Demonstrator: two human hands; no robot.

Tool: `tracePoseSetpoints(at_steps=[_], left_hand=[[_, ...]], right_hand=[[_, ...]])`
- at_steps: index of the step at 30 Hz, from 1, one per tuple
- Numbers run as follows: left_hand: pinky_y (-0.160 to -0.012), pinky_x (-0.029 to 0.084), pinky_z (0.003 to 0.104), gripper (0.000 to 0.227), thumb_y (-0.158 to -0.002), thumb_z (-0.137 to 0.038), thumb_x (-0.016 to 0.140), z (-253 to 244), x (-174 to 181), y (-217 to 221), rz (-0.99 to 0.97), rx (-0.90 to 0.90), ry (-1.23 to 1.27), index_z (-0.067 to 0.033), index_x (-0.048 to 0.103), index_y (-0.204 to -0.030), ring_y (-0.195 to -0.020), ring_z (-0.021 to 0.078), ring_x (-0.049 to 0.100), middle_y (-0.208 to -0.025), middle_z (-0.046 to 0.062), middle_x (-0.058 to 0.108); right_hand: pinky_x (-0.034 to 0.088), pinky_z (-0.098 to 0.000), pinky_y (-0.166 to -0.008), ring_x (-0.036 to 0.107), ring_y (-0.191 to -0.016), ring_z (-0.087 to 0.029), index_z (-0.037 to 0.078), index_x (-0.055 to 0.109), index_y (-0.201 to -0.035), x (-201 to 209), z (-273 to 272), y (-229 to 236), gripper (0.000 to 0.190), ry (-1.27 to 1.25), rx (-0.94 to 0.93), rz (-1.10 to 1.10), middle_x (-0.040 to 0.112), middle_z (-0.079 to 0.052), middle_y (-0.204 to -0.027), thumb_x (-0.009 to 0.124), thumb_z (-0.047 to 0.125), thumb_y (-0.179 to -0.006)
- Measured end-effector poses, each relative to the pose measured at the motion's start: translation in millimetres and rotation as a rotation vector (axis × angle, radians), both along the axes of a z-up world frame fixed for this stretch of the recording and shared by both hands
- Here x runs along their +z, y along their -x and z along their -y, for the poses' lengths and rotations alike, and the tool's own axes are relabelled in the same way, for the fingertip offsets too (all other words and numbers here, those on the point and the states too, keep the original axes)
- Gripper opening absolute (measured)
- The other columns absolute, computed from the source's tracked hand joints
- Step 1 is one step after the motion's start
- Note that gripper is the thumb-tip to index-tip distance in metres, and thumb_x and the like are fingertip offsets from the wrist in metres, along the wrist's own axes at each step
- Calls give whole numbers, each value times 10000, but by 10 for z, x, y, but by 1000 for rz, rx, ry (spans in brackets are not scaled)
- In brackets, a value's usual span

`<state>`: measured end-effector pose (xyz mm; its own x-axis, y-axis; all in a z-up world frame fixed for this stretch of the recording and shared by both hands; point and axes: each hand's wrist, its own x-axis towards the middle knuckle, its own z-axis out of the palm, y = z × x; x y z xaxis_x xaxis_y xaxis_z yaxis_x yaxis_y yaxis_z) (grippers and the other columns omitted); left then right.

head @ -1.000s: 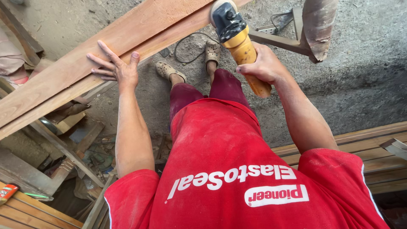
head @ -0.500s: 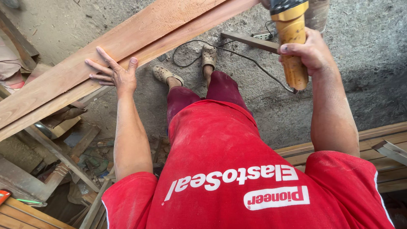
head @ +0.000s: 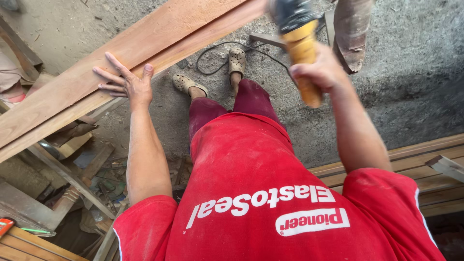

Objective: The person uses an angle grinder with a sanding disc to smooth the surface of a long wooden plank resting on a workbench. They move the tool back and forth along the length of the wood, occasionally adjusting their grip and position to cover different sections.

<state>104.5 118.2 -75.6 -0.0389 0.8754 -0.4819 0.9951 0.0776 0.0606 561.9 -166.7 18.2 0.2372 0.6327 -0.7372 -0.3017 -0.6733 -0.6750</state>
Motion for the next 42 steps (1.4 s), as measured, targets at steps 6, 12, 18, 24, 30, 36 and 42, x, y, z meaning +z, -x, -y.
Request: tracePoseSetpoints(at_steps=[6, 12, 18, 24, 30, 36, 42], left_hand=[[-1182, -97, 783, 1259, -891, -906, 715, -32, 15, 34, 4, -17, 2, -377, -104, -1687, -1487, 637, -258, -1675, 182, -350], [-1183, -101, 783, 1251, -900, -905, 704, -16, -2, 70, 1, 1, 2, -371, -102, -1693, -1497, 637, -253, -1689, 184, -341], [-1182, -108, 779, 1250, -907, -892, 717, -31, -35, 54, -4, -8, -18, -370, -103, -1692, -1491, 641, -257, -1678, 190, -349], [-1181, -101, 774, 1263, -899, -875, 738, -29, -3, 80, 13, 6, -6, -369, -112, -1685, -1492, 641, -253, -1676, 179, -358], [-1171, -107, 767, 1275, -882, -854, 748, -72, -55, 48, 15, 15, -4, -363, -124, -1672, -1480, 647, -260, -1659, 188, -375], [-1184, -125, 760, 1248, -915, -863, 730, -52, -30, 45, -26, 7, 5, -372, -129, -1676, -1488, 631, -259, -1658, 188, -373], [-1195, -124, 751, 1218, -899, -863, 704, -80, 33, -12, -41, 42, 48, -409, -131, -1662, -1496, 616, -261, -1672, 152, -365]], right_hand=[[597, -356, -845, 694, -902, -177, 64, 623, -1186, 11, -93, 178, 561, 34, 51, 11, 698, -59, -1015, 796, 267, -692], [646, -397, -827, 703, -881, -195, 39, 612, -1218, -21, 132, -468, 567, 15, -190, 55, 681, -83, -1016, 791, 254, -725], [641, -392, -815, 697, -890, -197, 23, 603, -1231, -102, 222, -441, 583, -97, -257, 1, 666, -81, -1010, 803, 266, -739], [590, -375, -874, 692, -940, -193, 11, 634, -1227, -209, 95, 116, 596, -69, 33, 90, 703, -78, -1056, 830, 261, -723], [634, -386, -821, 692, -897, -183, 48, 596, -1237, -162, 182, -229, 617, 24, -156, 57, 670, -68, -1028, 791, 289, -703], [654, -442, -845, 703, -880, -226, 9, 599, -1253, -109, 276, -598, 599, -51, -299, 33, 665, -117, -1019, 789, 283, -755], [602, -341, -822, 689, -875, -169, 49, 622, -1200, -164, 63, 147, 572, -48, -52, -49, 686, -60, -1007, 796, 267, -701]])
